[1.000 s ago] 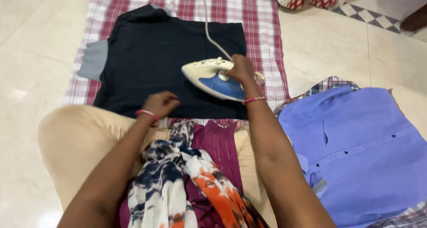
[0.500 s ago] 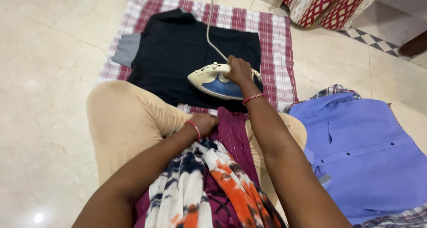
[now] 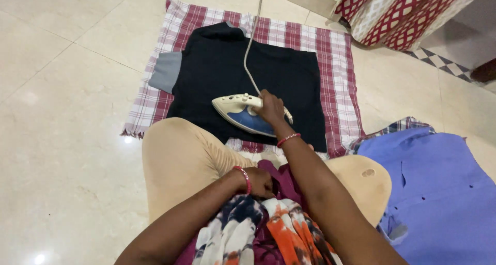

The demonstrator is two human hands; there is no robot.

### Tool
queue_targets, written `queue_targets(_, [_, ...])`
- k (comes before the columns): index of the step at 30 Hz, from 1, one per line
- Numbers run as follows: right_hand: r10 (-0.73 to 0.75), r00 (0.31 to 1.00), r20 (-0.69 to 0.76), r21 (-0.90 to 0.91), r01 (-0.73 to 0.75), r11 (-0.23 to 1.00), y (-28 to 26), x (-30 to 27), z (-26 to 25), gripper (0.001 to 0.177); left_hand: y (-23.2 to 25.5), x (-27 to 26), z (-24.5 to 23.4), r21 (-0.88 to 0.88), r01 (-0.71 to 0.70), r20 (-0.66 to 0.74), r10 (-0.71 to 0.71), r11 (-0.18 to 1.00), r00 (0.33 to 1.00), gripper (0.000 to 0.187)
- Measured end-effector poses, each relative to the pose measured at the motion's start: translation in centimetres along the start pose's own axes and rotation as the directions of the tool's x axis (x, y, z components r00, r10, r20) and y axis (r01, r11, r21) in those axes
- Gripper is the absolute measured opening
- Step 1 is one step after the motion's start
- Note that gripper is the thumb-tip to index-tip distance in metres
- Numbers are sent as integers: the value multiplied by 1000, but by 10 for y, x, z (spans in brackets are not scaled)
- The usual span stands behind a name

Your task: The person irons a black shirt laid on a checkered cloth on the floor. They use a handheld iron to smooth the fabric, periodically lifting and repositioning the shirt to cover different areas.

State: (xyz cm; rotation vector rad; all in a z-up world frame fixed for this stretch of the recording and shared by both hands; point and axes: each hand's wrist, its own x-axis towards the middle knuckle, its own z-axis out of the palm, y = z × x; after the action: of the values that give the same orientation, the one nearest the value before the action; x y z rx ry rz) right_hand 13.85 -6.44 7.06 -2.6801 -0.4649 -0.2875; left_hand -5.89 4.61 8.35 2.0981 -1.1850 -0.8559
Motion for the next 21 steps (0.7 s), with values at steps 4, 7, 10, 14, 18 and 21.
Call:
queue_targets(4, [56, 996, 68, -42, -53, 998, -13, 1, 17, 42, -76, -65, -64, -420, -139, -354, -20, 897, 935, 32])
queue_targets(7, [107, 964, 244, -131, -77, 988, -15, 11, 9, 45, -160, -148, -121, -617, -86, -611, -408, 782, 678, 33])
queue_targets(10, [212, 845, 490, -252, -96, 963, -12, 24, -5, 50, -229, -192, -135, -581, 420, -678, -700, 697, 223, 48])
queue_targets(14, [167, 815, 555, -137, -109, 985, -10, 35, -18, 51, -285, -177, -98, -556, 575, -666, -735, 601, 124, 69])
queue_targets(18, [95, 804, 587, -77, -62, 995, -21, 51, -7, 47, -324, -153, -55, -665, 556, -548, -831, 499, 92, 53])
queue_targets(21, [-35, 817, 575, 21, 27, 999, -39, 69, 10, 53, -353, -148, -40, -716, 426, -562, -818, 554, 119, 43])
